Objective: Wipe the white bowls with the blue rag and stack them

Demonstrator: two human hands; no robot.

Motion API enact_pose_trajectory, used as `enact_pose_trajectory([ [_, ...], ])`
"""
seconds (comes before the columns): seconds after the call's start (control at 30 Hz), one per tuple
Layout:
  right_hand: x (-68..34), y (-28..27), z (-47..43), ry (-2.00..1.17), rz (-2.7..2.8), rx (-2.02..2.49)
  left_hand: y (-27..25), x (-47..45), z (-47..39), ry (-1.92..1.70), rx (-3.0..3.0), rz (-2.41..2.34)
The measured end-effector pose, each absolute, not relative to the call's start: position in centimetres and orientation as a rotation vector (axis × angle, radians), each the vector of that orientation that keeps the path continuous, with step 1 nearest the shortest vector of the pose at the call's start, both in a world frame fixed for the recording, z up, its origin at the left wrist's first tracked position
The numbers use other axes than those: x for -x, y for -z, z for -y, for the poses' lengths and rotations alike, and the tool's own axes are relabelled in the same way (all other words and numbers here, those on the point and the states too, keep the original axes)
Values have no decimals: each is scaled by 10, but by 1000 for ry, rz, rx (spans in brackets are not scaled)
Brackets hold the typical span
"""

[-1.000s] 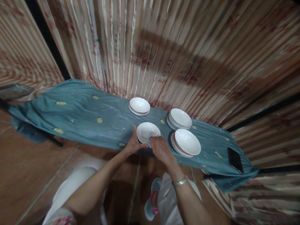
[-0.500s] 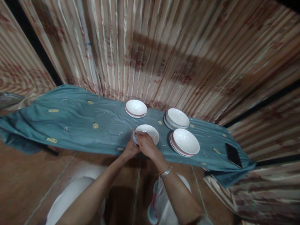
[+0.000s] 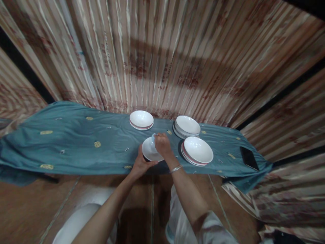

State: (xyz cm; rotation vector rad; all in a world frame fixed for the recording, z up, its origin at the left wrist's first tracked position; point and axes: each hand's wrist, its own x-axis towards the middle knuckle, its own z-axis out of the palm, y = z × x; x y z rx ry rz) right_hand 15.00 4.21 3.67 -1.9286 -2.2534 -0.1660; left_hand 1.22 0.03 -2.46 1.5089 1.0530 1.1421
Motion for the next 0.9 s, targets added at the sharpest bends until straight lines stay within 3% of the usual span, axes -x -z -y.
enact_pose_trajectory([
  [0.57, -184, -54, 25, 86, 2393, 1968, 19, -14, 1, -1167, -1473, -1020],
  [0.9, -200, -58, 42, -665, 1995, 1634, 28, -12, -4, -1168, -1462, -1027],
])
